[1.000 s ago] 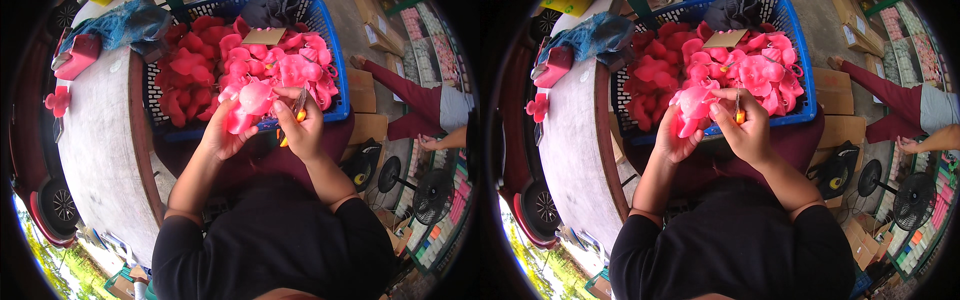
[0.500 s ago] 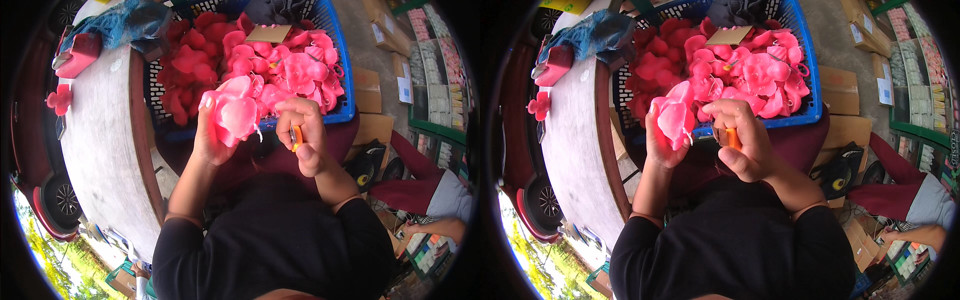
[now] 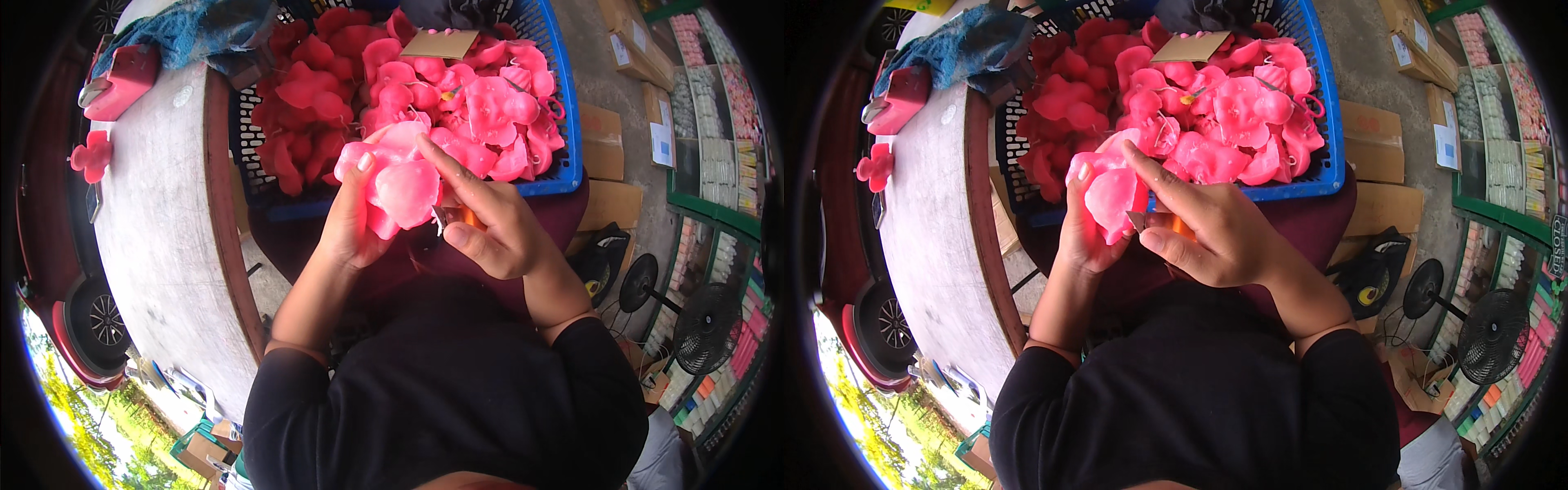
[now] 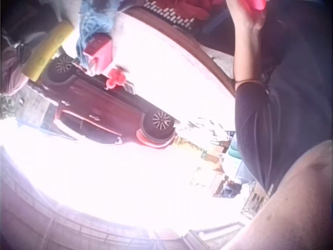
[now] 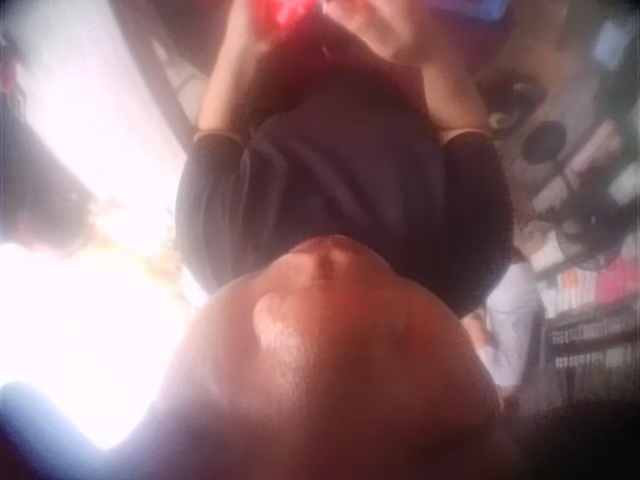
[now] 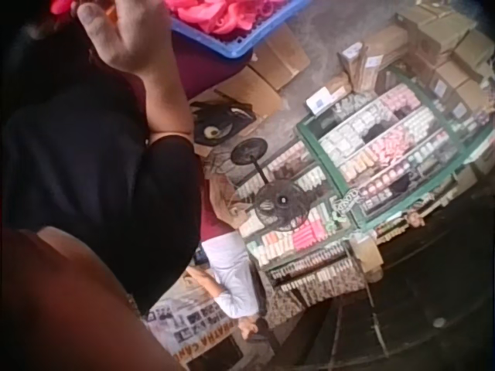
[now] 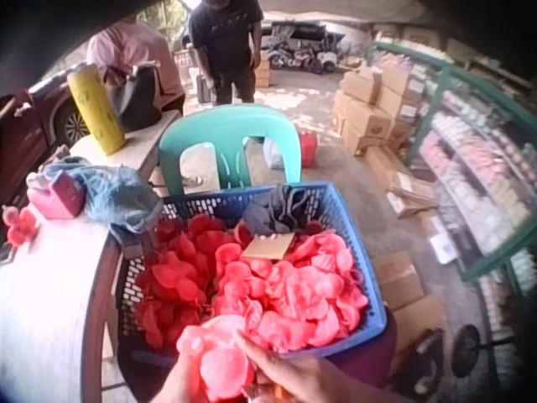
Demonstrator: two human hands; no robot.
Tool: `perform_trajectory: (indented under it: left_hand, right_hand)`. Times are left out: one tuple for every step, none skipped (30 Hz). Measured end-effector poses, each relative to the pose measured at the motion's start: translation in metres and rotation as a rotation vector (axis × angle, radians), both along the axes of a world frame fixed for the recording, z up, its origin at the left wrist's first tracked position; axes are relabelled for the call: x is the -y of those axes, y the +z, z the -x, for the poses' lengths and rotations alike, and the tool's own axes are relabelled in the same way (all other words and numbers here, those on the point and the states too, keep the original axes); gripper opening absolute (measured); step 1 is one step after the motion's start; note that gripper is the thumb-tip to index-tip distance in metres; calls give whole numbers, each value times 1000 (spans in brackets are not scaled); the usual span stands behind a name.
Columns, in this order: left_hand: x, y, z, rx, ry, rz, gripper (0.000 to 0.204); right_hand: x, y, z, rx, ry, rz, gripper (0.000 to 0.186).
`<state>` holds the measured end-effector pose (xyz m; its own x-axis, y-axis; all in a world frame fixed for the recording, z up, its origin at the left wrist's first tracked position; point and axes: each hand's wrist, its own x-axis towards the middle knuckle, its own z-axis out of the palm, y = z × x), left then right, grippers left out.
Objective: The person trims the edges of pink flower-shaped candles using a small orange blade, then uses a thin white stick to adjust the wick. Finished candles are placed on a nearby table.
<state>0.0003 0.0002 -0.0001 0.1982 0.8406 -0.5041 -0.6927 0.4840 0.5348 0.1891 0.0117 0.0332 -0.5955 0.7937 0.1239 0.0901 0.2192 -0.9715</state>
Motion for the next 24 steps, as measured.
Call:
perform_trajectory:
  left_hand:
    - [0, 1, 0, 10, -7, -22, 56]
    - [0, 2, 0, 20, -14, -44, 53]
    - [-1, 3, -1, 29, -19, -66, 52]
    - [-1, 4, -1, 11, -13, -80, 53]
    - [-1, 5, -2, -7, -7, -94, 54]
    - [-1, 5, -2, -26, 0, -109, 54]
    - [-1, 4, -2, -37, 4, -130, 56]
    - [-2, 3, -1, -49, 7, -152, 57]
    - [-2, 2, 1, -60, 9, -173, 58]
    - [-2, 2, 1, -70, 10, -174, 59]
    - [-2, 2, 2, -81, 10, -174, 60]
    - [-1, 2, 3, -92, 11, -175, 61]
    - [-1, 2, 3, -89, 17, -179, 61]
    - [-1, 2, 3, -87, 24, -182, 61]
    - [0, 2, 3, -84, 29, -184, 61]
    - [0, 2, 3, -86, 23, -191, 61]
    - [-1, 4, 3, -88, 17, -199, 61]
    - [0, 4, 3, -90, 14, -206, 62]
    - [0, 4, 3, -93, 16, -210, 62]
    - [0, 3, 3, -96, 18, -215, 63]
    - [0, 2, 3, -101, 18, -218, 63]
    - [0, 1, 2, -98, 17, -211, 64]
    - [-1, 0, 2, -95, 15, -203, 64]
    - [-1, 0, 1, -90, 13, -196, 64]
  right_hand:
    - [0, -1, 0, 2, -9, -38, 71]
    - [0, -2, 1, 5, -17, -76, 71]
    - [0, -1, 0, 35, -22, -107, 69]
    - [-1, 0, 0, 66, -27, -138, 68]
    - [-1, 1, -1, 97, -32, -169, 66]
    - [-1, 0, 0, 109, -61, -242, 66]
    - [-2, -2, 2, 121, -89, -316, 65]
    - [-2, -3, 3, 133, -118, -390, 65]
    - [-2, -1, 3, 157, -113, -392, 62]
    - [-2, 2, 2, 181, -108, -394, 59]
    - [-1, 4, 2, 205, -102, -396, 56]
    - [-1, 4, 2, 205, -108, -405, 56]
    - [-1, 4, 3, 205, -115, -415, 56]
    - [-1, 3, 3, 204, -121, -424, 55]
    - [-1, 0, 4, 184, -134, -437, 56]
    - [-1, -4, 4, 165, -146, -449, 58]
    - [-1, -3, 4, 141, -133, -418, 59]
    - [-1, -3, 4, 117, -118, -387, 61]
    - [-1, 1, 1, 88, -77, -312, 61]
    - [-1, 4, 0, 61, -37, -237, 62]
    - [1, 5, 0, 53, -40, -220, 62]
    - [2, 5, 1, 46, -42, -202, 63]
    - [3, 6, 1, 40, -45, -185, 64]
    - [2, 6, 0, 42, -40, -185, 64]
